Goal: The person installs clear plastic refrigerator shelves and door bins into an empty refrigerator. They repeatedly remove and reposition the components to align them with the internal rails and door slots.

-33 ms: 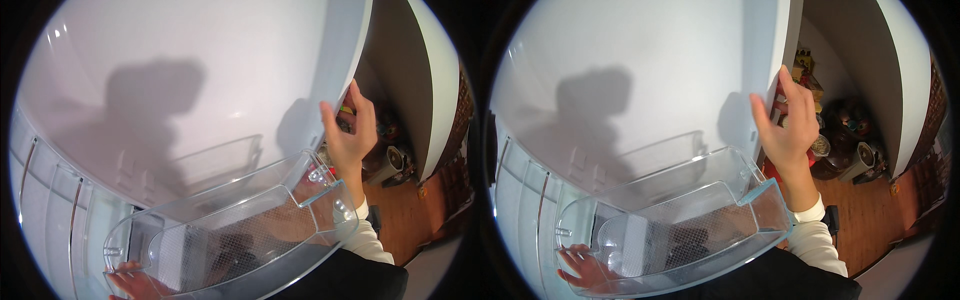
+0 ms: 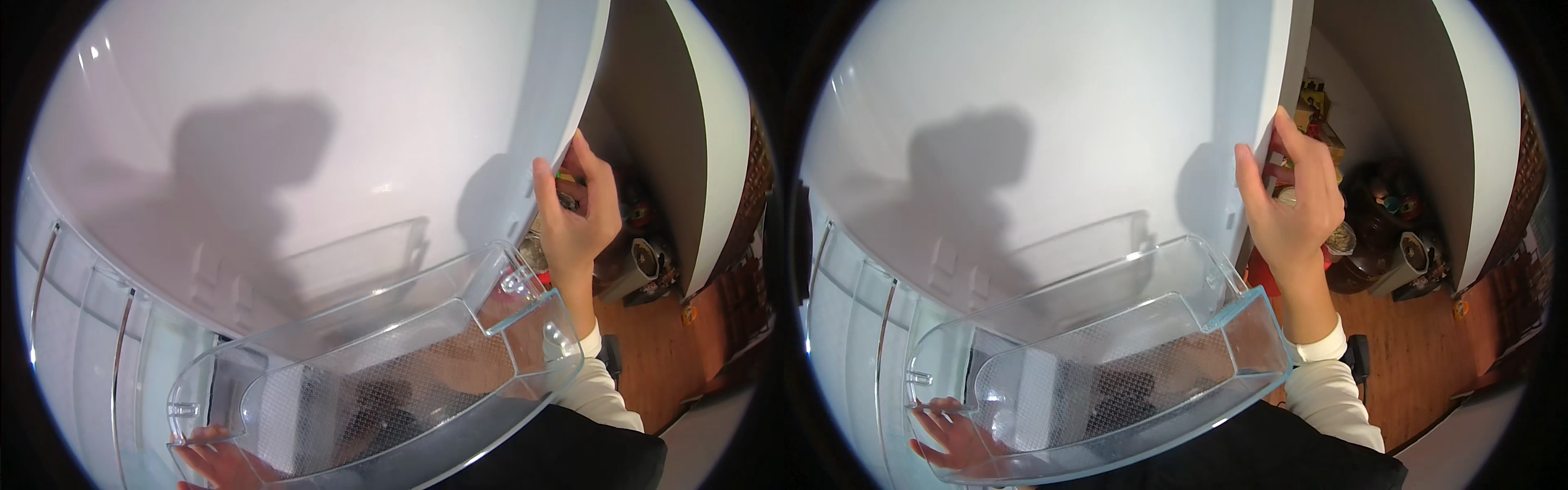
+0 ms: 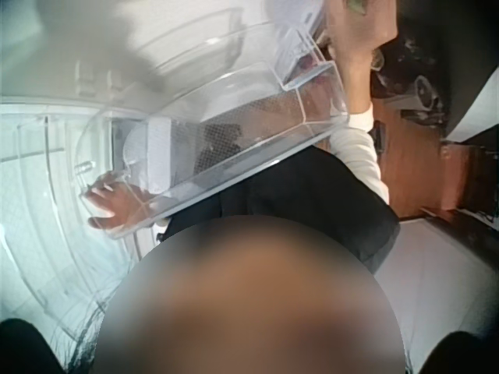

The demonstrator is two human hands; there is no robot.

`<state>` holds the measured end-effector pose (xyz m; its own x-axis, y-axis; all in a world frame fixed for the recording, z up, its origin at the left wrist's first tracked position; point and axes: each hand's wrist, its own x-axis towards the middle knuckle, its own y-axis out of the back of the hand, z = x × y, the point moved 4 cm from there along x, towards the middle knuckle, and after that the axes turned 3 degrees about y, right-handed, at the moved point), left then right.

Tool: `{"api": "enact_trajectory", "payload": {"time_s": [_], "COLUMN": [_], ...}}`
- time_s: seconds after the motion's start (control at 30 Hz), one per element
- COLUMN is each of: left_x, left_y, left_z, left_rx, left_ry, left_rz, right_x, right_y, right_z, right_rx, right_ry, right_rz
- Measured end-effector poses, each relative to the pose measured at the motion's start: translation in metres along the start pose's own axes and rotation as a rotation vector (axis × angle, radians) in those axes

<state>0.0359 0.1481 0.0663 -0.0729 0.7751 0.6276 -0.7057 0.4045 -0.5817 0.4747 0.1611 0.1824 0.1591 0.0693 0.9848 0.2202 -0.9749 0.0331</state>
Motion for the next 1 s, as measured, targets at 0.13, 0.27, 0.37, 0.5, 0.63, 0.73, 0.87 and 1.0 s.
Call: {"api": "enact_trajectory", "payload": {"time_s": [0.13, 0.27, 0.37, 0.5, 0.63, 0.73, 0.87, 1.0], "left_x": [0.000, 0.007, 0.016, 0.031, 0.046, 0.051, 0.058, 0.064], "left_y": [0.005, -0.019, -0.034, -0.043, -0.038, -0.044, -0.055, -0.067], "left_z": [0.005, 0.000, -0.010, -0.027, -0.042, -0.057, -0.065, -0.063], "left_rx": [-0.087, 0.030, 0.119, 0.091, -0.014, 0.006, 0.577, 0.710], "left_ry": [0.016, -0.079, -0.095, -0.166, -0.130, -0.100, -0.186, -0.413], "left_rz": [0.080, 0.096, 0.103, 0.093, 0.214, 0.190, 0.076, -0.049], "right_x": [-0.008, -0.012, -0.019, -0.031, -0.040, -0.043, -0.044, -0.043], "right_y": [0.002, 0.003, 0.001, 0.007, 0.011, 0.008, 0.002, -0.002], "right_z": [0.012, 0.019, 0.022, 0.011, 0.004, 0.009, 0.020, 0.009], "right_rx": [0.186, 0.315, 0.661, 1.122, 1.306, 0.951, 0.824, 0.742], "right_ry": [-0.127, -0.151, -0.436, -0.519, -0.336, -0.115, -0.150, -0.168], "right_rz": [-0.011, -0.082, -0.072, -0.024, -0.193, -0.340, -0.240, -0.223]}}
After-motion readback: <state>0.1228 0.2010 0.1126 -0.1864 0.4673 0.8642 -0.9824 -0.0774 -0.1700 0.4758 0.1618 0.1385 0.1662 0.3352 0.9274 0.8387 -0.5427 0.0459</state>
